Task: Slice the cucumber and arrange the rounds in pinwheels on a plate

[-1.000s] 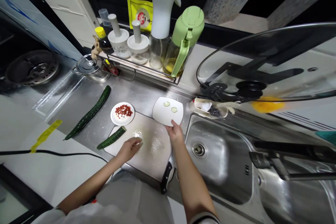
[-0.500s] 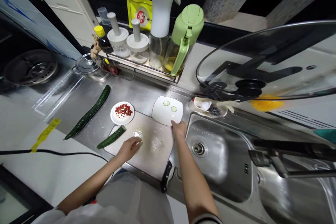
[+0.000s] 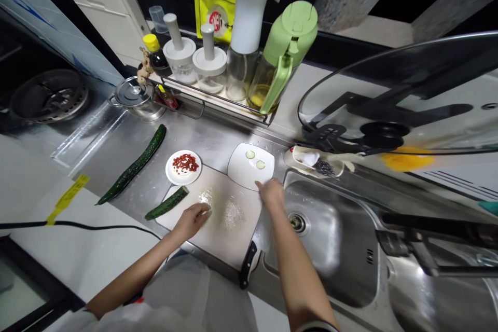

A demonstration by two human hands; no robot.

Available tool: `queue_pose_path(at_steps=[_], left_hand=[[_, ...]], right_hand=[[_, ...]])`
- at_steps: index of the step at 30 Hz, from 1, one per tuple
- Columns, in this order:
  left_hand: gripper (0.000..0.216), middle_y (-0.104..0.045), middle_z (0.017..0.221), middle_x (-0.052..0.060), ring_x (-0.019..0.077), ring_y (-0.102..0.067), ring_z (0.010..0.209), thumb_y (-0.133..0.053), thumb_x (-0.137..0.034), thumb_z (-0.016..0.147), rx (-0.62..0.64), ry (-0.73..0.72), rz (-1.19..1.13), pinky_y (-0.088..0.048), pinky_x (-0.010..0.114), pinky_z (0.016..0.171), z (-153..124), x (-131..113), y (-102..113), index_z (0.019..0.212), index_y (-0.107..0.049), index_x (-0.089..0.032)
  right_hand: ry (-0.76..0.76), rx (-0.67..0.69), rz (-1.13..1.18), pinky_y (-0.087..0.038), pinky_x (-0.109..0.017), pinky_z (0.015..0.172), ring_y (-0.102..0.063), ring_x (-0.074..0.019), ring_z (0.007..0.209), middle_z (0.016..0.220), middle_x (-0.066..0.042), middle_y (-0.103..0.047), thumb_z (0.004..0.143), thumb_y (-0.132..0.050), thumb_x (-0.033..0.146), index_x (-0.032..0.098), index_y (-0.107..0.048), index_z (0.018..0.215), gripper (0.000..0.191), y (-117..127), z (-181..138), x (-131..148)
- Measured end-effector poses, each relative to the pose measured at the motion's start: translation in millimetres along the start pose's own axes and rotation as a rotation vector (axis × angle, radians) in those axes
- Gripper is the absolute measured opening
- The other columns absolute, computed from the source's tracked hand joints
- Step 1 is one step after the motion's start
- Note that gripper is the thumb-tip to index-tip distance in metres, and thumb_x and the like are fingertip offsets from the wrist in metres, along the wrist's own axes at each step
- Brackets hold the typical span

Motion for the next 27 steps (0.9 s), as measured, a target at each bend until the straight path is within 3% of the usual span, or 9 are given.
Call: queue_pose_path(at_steps=[4,7,12,16,22,27], left_hand=[[0.021,-0.063,0.090,0.006,0.0153,-0.057,0.082,-0.047,-0.030,0.087,-0.012,-0.001,-0.007,-0.045,0.026,0.073,0,-2,1,0.095,-0.062,-0.019],[0.020,-0.063,0.090,0.006,0.0153,-0.058,0.083,-0.047,-0.030,0.087,-0.018,-0.001,-0.005,-0.046,0.026,0.074,-2,-4,2,0.094,-0.062,-0.019],[0.018,-0.063,0.093,0.006,0.0157,-0.058,0.086,-0.047,-0.028,0.087,-0.022,-0.005,-0.006,-0.046,0.027,0.076,-4,-5,2,0.092,-0.062,-0.019],[0.019,-0.063,0.095,0.007,0.0163,-0.057,0.088,-0.047,-0.028,0.087,-0.024,0.013,-0.007,-0.047,0.029,0.079,-6,-1,4,0.094,-0.062,-0.019],[0.018,-0.063,0.097,0.007,0.0168,-0.058,0.092,-0.047,-0.028,0.087,-0.039,0.026,0.009,-0.047,0.030,0.081,-8,5,8,0.093,-0.062,-0.019],[0.017,-0.064,0.099,0.007,0.0173,-0.058,0.094,-0.048,-0.027,0.086,-0.030,0.019,0.024,-0.047,0.030,0.083,-7,3,12,0.095,-0.061,-0.020]], right_hand=[[0.189,-0.133,-0.114,-0.041,-0.034,0.085,-0.055,-0.0278,0.104,0.118,-0.021,-0.051,0.080,-0.056,0.042,0.009,-0.048,0.115,0.049,21,6,37],[0.103,-0.060,-0.087,-0.042,-0.032,0.084,-0.055,-0.0278,0.102,0.112,-0.021,-0.052,0.079,-0.057,0.042,0.006,-0.048,0.113,0.051,12,19,53],[0.044,-0.063,-0.054,-0.045,-0.035,0.077,-0.056,-0.0288,0.098,0.117,-0.023,-0.044,0.081,-0.049,0.053,0.008,-0.039,0.123,0.063,-4,31,89],[0.070,-0.033,-0.069,-0.046,-0.034,0.072,-0.056,-0.0253,0.093,0.116,-0.018,-0.042,0.085,-0.045,0.040,0.017,-0.042,0.124,0.045,-14,36,113],[0.143,-0.016,-0.079,-0.041,-0.028,0.068,-0.055,-0.0150,0.079,0.108,-0.017,-0.046,0.081,-0.044,0.013,0.010,-0.052,0.114,0.034,-14,40,115],[0.209,-0.072,-0.050,-0.038,-0.026,0.066,-0.051,-0.0115,0.071,0.097,-0.013,-0.051,0.074,-0.045,0.008,0.007,-0.058,0.099,0.029,-4,34,103]])
Point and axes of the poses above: each hand's wrist, its own z-axis towards the middle knuckle, its own y-axis out of the back of the hand, x = y × z, the point moved 9 cm from there along z, towards the middle knuckle
